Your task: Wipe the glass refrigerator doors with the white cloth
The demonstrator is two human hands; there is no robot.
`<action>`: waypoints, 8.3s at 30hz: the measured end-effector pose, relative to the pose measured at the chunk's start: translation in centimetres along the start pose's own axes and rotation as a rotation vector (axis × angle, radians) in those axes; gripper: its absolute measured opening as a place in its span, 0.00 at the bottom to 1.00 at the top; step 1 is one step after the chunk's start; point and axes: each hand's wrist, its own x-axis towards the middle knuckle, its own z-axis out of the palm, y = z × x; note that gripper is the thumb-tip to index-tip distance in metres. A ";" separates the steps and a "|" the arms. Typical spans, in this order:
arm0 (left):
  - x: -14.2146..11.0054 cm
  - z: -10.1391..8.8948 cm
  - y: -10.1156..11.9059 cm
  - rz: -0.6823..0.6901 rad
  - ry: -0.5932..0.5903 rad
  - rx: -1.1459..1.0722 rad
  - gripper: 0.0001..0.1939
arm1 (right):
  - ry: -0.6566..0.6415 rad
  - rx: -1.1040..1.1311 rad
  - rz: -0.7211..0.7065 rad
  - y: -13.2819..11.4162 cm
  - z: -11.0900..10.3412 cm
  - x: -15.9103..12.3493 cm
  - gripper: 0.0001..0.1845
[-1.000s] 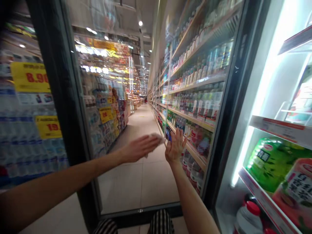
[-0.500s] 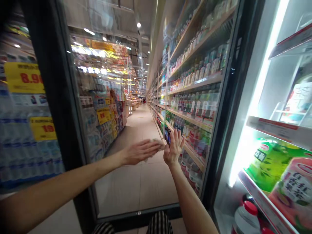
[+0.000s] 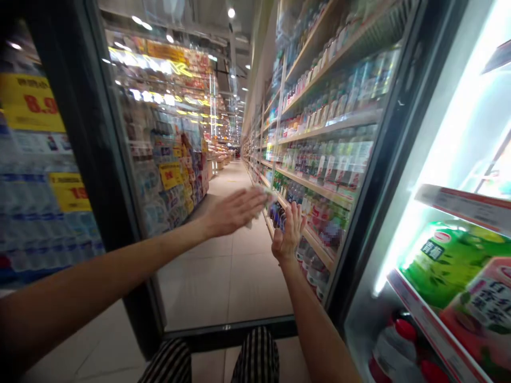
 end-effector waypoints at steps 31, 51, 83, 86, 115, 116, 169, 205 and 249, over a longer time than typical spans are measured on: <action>-9.0 0.1 2.9 -0.365 -0.015 -0.028 0.42 | -0.285 -0.148 -0.143 -8.7 1.8 -1.1 0.27; -9.3 1.1 4.2 -0.467 0.024 0.062 0.36 | -0.071 -0.286 0.235 0.7 -2.4 -4.3 0.25; -9.3 1.8 5.8 -0.579 -0.030 0.007 0.36 | -0.273 -0.175 0.014 -4.4 -1.6 -7.8 0.24; -9.7 1.5 5.6 -0.544 -0.063 0.000 0.35 | -0.348 -0.177 -0.109 -3.6 -2.2 -8.2 0.22; -12.9 1.6 8.2 -0.559 -0.070 -0.029 0.30 | -0.151 -0.331 0.301 -2.2 -3.0 -9.6 0.26; -12.9 1.6 8.2 -0.562 -0.070 -0.030 0.30 | -0.118 -0.337 0.346 -2.3 -2.9 -9.5 0.27; -13.3 2.5 9.2 -0.620 -0.013 -0.053 0.32 | -0.159 -0.295 0.286 0.5 -3.8 -11.7 0.27; -19.0 -3.7 5.4 -0.777 0.049 -0.039 0.35 | -0.349 0.059 -0.594 -13.6 3.6 -0.6 0.21; -5.3 -4.1 -7.7 -0.737 0.263 0.154 0.33 | 0.078 -0.240 -0.069 -0.5 -0.3 12.3 0.24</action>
